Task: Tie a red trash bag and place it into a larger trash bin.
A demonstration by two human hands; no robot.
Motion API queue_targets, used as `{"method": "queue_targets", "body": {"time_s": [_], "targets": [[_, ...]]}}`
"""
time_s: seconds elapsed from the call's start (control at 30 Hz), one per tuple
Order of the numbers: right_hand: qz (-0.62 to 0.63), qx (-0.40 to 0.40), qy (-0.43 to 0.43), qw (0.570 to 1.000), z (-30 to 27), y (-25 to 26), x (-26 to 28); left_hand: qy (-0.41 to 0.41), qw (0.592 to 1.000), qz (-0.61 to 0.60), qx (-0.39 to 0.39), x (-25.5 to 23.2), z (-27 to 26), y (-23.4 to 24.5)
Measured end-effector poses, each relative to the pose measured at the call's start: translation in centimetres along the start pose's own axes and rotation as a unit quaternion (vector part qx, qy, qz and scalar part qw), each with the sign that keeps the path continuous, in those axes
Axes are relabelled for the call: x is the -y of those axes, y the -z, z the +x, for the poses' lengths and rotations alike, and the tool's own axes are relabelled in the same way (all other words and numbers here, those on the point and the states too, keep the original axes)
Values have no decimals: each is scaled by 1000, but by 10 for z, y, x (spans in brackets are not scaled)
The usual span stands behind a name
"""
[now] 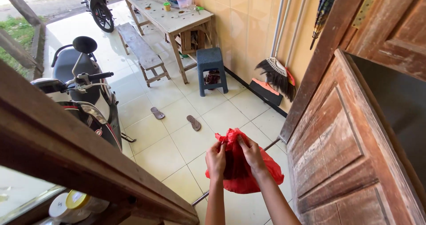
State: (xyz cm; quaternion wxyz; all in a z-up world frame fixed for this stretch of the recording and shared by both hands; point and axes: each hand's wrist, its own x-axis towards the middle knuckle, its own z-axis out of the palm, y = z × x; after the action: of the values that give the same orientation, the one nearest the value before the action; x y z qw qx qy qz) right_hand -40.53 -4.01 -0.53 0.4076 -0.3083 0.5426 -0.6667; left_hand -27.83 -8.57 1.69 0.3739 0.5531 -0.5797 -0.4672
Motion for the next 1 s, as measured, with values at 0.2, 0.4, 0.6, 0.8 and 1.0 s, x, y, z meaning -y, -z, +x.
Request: {"method": "queue_targets", "body": {"time_s": [0.2,0.4,0.6,0.8,1.0], "targets": [[26,33,7,999,59,0,-1,-12,998,-37,-39,2,52,-25],[21,30,-20,999,107,-9,-3,-6,997,-58,-46,-6,100,-35],[25,24,-59,998,168,-33,-7,-23,997,-57,-55,4,171,-40],[7,24,-63,998,250,-66,-6,11,993,-113,-4,-16,258,-24],[38,16,-73,997,332,-110,-8,44,992,-117,-1,-40,347,-12]]}}
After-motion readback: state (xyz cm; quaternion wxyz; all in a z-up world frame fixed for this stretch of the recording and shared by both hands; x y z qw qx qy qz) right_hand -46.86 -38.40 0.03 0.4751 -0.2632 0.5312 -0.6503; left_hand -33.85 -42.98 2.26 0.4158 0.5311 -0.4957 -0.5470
